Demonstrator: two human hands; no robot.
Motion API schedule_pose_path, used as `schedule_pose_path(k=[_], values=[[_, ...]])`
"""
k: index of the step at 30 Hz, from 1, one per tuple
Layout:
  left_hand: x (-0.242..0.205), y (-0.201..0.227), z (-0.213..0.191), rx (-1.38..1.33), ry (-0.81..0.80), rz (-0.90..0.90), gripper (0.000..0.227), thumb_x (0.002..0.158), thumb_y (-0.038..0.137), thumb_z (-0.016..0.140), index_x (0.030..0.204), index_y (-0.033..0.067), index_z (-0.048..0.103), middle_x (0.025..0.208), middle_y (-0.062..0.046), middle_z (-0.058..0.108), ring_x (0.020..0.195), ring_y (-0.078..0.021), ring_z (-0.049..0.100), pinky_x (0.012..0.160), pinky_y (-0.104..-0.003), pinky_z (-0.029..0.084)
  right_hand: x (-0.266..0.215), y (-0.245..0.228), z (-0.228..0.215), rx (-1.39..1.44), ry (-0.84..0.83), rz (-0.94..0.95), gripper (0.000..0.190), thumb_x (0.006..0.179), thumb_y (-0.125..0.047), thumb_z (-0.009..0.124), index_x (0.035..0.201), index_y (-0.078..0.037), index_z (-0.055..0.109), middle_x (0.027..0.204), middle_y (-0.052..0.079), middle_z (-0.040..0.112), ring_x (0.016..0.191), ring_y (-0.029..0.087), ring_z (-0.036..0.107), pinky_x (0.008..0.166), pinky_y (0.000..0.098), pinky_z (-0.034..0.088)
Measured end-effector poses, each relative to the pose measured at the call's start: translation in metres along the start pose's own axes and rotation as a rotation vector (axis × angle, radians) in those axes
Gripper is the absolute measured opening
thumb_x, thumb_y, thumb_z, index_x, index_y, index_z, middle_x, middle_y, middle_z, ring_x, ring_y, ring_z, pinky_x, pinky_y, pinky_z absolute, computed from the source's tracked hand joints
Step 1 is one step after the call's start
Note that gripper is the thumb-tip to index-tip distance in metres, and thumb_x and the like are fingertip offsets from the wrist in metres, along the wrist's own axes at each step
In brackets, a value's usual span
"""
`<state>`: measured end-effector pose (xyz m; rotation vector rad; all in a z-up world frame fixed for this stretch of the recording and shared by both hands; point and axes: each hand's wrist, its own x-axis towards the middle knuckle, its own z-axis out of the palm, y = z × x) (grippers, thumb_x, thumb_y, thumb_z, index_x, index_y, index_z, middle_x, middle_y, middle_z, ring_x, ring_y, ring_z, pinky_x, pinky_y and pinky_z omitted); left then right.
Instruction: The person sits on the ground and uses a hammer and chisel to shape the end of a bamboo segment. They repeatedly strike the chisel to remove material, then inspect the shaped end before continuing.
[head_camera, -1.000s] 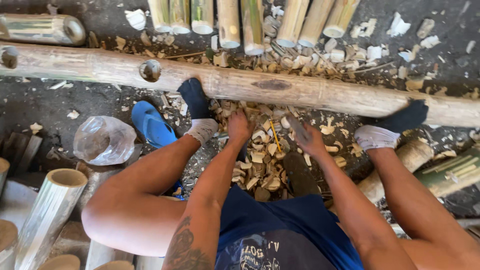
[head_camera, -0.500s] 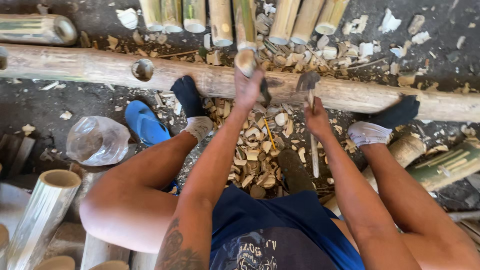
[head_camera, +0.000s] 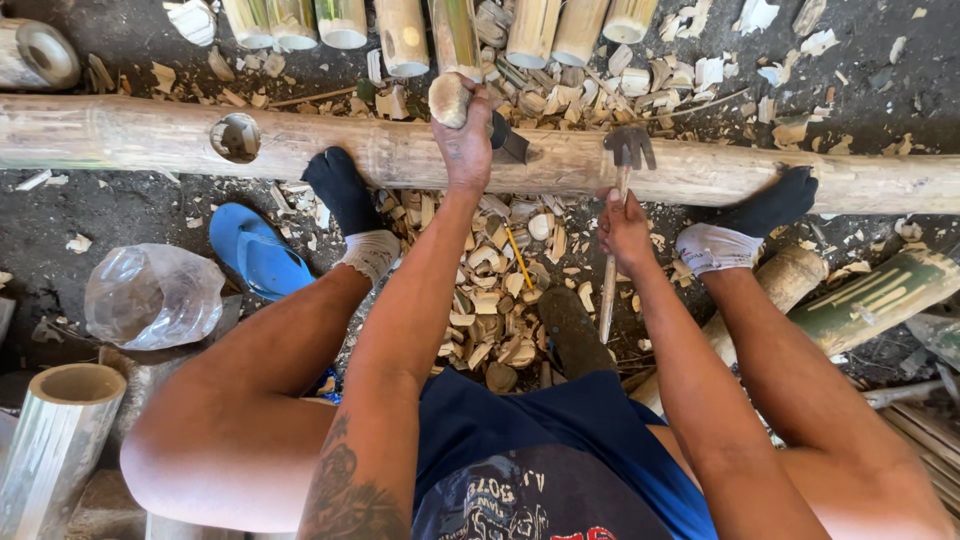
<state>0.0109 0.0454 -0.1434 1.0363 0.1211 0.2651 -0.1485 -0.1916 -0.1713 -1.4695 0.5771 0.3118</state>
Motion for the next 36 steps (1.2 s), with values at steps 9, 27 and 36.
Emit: schedule_pose_path(k=[9,27,36], values=[[-0.007,-0.002,0.017,0.142,-0.133,-0.067,0.015,0.092,-0.004,0.063,0.105,0.0036,0.062,0.093,-0.005,0.072,0.087,-0.0166,0.07,0.076,-0.031,0.06,-0.002,-0.011,0.029,-0.691,0.319,-0.045,0.035,0.114,-0.042,0.05,0.116,-0.008,0.058,0.08,0.003,0.058,0.062,0.008,0.054,0.05,0.0274,0.044],[-0.032,-0.007,-0.01,0.214,-0.103,-0.041,0.027,0.093,0.003,0.069,0.119,0.0016,0.061,0.103,-0.007,0.069,0.088,-0.0157,0.069,0.078,-0.032,0.06,-0.096,-0.292,0.163,-1.75,-0.295,-0.305,0.023,0.104,-0.006,0.041,0.121,0.008,0.049,0.064,0.012,0.06,0.037,0.017,0.05,0.025,0.0338,0.04],[-0.014,-0.029,-0.027,0.064,-0.092,-0.02,0.043,0.096,0.009,0.069,0.135,0.0044,0.052,0.125,-0.007,0.064,0.116,-0.0196,0.064,0.101,-0.034,0.057,-0.118,-0.335,0.226,-1.186,-0.278,-1.123,0.032,0.109,-0.013,0.051,0.123,0.015,0.044,0.074,0.021,0.059,0.041,0.018,0.051,0.025,0.0269,0.04]])
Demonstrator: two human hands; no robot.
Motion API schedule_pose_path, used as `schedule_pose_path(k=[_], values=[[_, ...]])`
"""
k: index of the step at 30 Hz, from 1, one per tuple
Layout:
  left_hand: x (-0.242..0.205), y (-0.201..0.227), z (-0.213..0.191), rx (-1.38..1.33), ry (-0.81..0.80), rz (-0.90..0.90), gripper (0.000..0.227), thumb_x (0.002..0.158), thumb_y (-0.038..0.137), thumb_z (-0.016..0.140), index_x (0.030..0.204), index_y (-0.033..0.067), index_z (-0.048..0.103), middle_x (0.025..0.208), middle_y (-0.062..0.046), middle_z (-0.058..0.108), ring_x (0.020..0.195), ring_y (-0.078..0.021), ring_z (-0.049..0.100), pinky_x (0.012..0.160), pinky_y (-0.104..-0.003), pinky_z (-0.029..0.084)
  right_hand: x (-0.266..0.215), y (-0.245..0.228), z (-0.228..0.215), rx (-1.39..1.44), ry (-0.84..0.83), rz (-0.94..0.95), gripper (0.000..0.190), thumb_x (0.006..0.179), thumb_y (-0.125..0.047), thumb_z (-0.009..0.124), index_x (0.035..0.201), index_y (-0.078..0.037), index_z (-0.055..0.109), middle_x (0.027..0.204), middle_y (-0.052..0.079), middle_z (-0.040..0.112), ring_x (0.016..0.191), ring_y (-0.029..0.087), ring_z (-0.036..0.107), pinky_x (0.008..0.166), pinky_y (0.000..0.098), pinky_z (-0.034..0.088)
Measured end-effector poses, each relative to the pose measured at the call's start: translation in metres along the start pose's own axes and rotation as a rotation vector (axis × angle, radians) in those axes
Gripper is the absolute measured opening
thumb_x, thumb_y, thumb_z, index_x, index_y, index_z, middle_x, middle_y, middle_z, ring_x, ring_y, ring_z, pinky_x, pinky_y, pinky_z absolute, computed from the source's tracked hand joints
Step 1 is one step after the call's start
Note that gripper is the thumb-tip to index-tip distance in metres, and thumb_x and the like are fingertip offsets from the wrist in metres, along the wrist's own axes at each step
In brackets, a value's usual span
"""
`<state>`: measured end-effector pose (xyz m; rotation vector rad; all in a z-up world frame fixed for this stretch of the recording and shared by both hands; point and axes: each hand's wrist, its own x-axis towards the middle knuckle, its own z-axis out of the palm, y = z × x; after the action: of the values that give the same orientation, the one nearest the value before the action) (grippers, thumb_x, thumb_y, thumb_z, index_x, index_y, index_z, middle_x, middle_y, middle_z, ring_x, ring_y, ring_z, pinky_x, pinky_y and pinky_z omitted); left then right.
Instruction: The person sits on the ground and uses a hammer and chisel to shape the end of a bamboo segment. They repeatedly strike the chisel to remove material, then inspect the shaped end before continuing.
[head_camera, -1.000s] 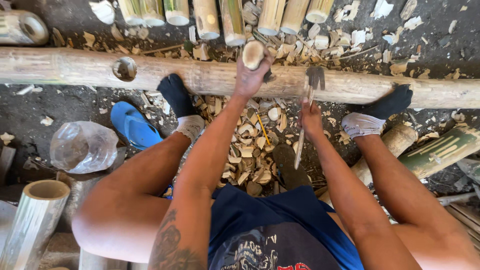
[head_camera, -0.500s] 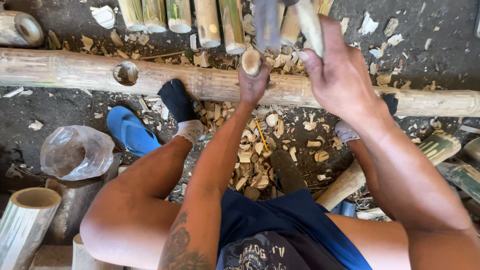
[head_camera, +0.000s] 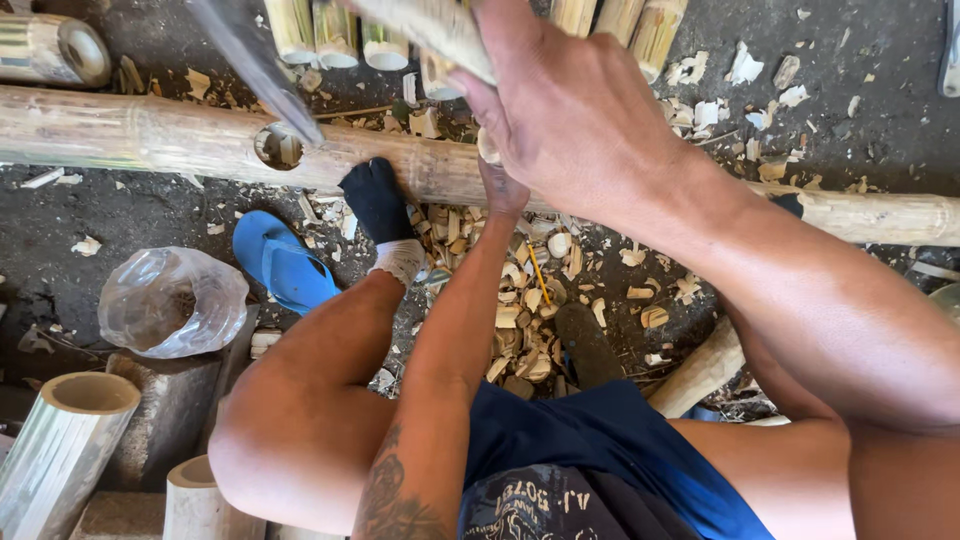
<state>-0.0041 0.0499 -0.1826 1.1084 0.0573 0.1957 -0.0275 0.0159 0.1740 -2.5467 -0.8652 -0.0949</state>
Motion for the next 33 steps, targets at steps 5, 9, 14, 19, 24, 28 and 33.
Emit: schedule_pose_path(k=[5,9,14,19,24,28,33], values=[[-0.001,-0.018,-0.009,0.036,0.072,-0.196,0.04,0.097,0.01,0.069,0.134,-0.0003,0.057,0.126,-0.012,0.068,0.119,-0.025,0.064,0.103,-0.039,0.055,-0.005,0.014,0.03,-0.362,-0.492,0.249,0.019,0.108,-0.008,0.043,0.117,0.007,0.049,0.068,0.017,0.056,0.037,0.018,0.051,0.029,0.0334,0.037],[-0.002,-0.025,-0.011,0.031,0.135,-0.213,0.045,0.097,0.011,0.068,0.138,0.0008,0.053,0.124,-0.013,0.068,0.117,-0.0276,0.066,0.1,-0.038,0.059,-0.008,0.014,0.031,-0.298,-0.639,0.431,0.035,0.098,-0.004,0.041,0.13,0.01,0.041,0.058,0.011,0.054,0.033,0.015,0.044,0.02,0.0304,0.037],[-0.002,-0.042,-0.013,-0.102,0.137,-0.233,0.048,0.101,0.017,0.064,0.144,0.0006,0.05,0.133,-0.015,0.065,0.124,-0.0284,0.063,0.107,-0.039,0.05,0.013,-0.007,0.029,-0.069,-0.131,0.073,0.037,0.112,-0.014,0.049,0.131,0.016,0.04,0.064,0.01,0.057,0.035,0.014,0.045,0.02,0.0291,0.031],[-0.008,-0.078,-0.023,-0.074,0.121,-0.276,0.052,0.104,0.022,0.06,0.149,0.0004,0.047,0.143,-0.016,0.062,0.131,-0.0292,0.059,0.113,-0.041,0.041,0.015,-0.006,0.031,-0.062,-0.012,0.035,0.034,0.101,-0.001,0.051,0.127,0.017,0.041,0.069,0.015,0.059,0.038,0.016,0.05,0.029,0.0277,0.037],[-0.001,-0.103,-0.038,-0.043,0.134,-0.362,0.053,0.108,0.027,0.053,0.154,0.0058,0.039,0.147,-0.014,0.059,0.135,-0.0283,0.056,0.117,-0.042,0.034,0.013,-0.009,0.034,-0.351,-0.774,0.442,0.043,0.098,-0.002,0.041,0.139,0.01,0.039,0.067,0.013,0.054,0.041,0.016,0.048,0.028,0.0283,0.043],[-0.001,-0.104,-0.036,-0.194,0.188,-0.478,0.055,0.106,0.028,0.055,0.153,0.0046,0.038,0.147,-0.014,0.058,0.135,-0.0281,0.055,0.117,-0.042,0.034,0.034,-0.02,0.029,-0.137,-0.331,0.179,0.031,0.111,-0.016,0.045,0.123,0.013,0.048,0.066,0.013,0.057,0.034,0.014,0.045,0.021,0.0311,0.038],[-0.007,-0.089,-0.03,-0.114,0.169,-0.511,0.058,0.104,0.029,0.058,0.152,0.003,0.038,0.147,-0.015,0.058,0.136,-0.0279,0.054,0.118,-0.041,0.033,0.043,-0.019,0.032,0.011,0.058,-0.067,0.042,0.1,-0.001,0.053,0.135,0.017,0.036,0.083,0.018,0.061,0.048,0.018,0.056,0.035,0.0247,0.043]])
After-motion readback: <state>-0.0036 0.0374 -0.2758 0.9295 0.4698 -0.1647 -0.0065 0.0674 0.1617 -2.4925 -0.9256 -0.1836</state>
